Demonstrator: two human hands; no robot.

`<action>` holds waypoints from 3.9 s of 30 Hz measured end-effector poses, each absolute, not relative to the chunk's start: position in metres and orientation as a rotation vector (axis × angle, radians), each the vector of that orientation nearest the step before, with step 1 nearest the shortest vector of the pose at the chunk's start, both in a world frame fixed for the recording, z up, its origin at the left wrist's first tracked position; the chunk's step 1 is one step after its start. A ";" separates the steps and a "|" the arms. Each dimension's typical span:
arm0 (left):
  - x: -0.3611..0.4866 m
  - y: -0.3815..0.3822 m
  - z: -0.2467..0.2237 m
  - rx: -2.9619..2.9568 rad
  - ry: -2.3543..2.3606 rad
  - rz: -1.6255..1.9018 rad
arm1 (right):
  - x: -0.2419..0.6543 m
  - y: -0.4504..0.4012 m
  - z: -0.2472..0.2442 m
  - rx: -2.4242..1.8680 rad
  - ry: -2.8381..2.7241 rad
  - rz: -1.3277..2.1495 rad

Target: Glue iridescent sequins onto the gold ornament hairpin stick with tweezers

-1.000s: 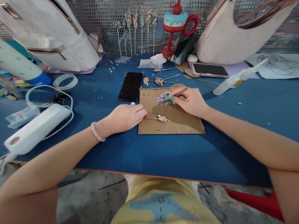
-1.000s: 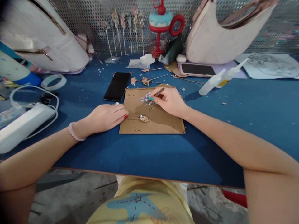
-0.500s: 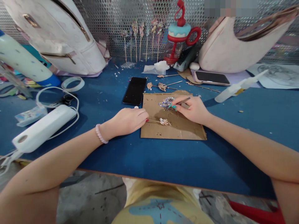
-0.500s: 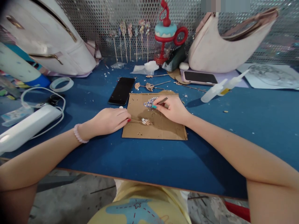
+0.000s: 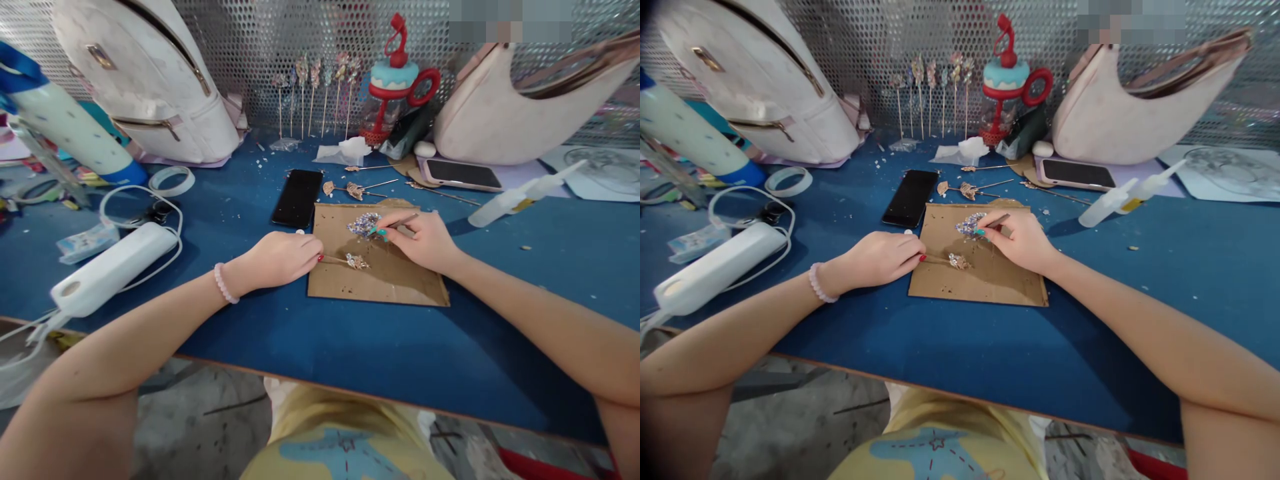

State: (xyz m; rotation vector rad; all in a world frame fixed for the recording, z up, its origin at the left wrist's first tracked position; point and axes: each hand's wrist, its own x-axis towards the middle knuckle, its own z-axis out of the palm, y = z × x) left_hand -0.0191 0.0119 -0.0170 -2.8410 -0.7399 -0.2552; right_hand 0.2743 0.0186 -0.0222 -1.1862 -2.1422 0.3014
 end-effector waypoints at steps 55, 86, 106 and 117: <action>-0.019 0.013 -0.016 -2.887 -0.766 -0.212 | 0.289 0.023 -0.019 -1.149 -2.177 0.279; -0.020 0.014 -0.016 -2.884 -0.754 -0.206 | 0.285 0.018 -0.017 -1.136 -2.230 0.260; -0.020 0.014 -0.017 -2.889 -0.740 -0.206 | 0.277 0.009 -0.015 -1.124 -2.271 0.274; -0.022 0.014 -0.019 -2.883 -0.707 -0.240 | 0.272 0.003 -0.019 -1.060 -2.306 0.215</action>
